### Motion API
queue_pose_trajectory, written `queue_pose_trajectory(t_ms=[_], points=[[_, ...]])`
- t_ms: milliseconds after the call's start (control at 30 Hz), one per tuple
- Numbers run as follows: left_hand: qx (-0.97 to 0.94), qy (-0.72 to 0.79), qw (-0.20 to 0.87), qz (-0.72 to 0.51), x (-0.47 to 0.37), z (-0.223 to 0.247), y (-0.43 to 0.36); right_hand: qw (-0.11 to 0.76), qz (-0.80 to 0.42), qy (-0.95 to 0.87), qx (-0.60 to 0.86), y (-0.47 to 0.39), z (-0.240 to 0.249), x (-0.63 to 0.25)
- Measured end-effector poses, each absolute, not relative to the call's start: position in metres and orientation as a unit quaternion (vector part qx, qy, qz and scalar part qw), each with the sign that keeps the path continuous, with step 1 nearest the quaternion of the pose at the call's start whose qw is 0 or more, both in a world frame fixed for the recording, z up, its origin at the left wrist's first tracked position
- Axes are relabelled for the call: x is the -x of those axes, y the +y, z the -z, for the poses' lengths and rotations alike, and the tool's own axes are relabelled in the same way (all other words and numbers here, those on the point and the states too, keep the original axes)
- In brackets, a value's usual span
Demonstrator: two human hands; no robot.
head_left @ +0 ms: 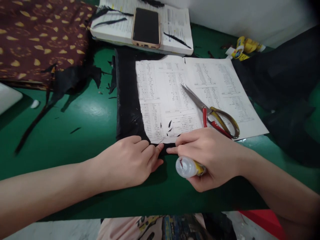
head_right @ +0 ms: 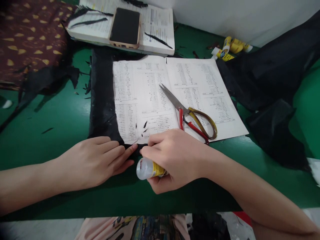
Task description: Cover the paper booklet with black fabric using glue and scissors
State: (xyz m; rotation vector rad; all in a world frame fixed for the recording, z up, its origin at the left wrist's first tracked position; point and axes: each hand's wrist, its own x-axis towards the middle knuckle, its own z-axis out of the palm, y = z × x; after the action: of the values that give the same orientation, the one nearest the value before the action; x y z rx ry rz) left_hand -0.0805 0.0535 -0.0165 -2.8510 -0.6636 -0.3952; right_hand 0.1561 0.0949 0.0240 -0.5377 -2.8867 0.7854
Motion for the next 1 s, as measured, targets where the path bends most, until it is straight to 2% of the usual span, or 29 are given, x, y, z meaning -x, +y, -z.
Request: queue_pose_trajectory(t_ms=[200,567,767,933,1000], points=[[0.959,-0.235,0.075,0.137,0.082,0.017,0.053,0.056,-0.257,-0.952,0.155,0.098,-0.025,-0.159],[0.954,-0.248,0.08,0.145,0.081,0.019,0.053,0.05,-0.195,-0.957,0.211,0.093,-0.03,-0.162],[0.953,-0.255,0.064,0.151,0.08,0.018,0.055,0.027,-0.213,-0.959,0.184,0.085,-0.032,-0.161],[0.956,-0.246,0.088,0.134,0.074,0.018,0.053,0.015,-0.177,-0.961,0.212,0.079,-0.035,-0.155],[0.955,-0.264,0.069,0.119,0.074,0.016,0.052,0.037,-0.188,-0.956,0.22,0.077,-0.037,-0.156]])
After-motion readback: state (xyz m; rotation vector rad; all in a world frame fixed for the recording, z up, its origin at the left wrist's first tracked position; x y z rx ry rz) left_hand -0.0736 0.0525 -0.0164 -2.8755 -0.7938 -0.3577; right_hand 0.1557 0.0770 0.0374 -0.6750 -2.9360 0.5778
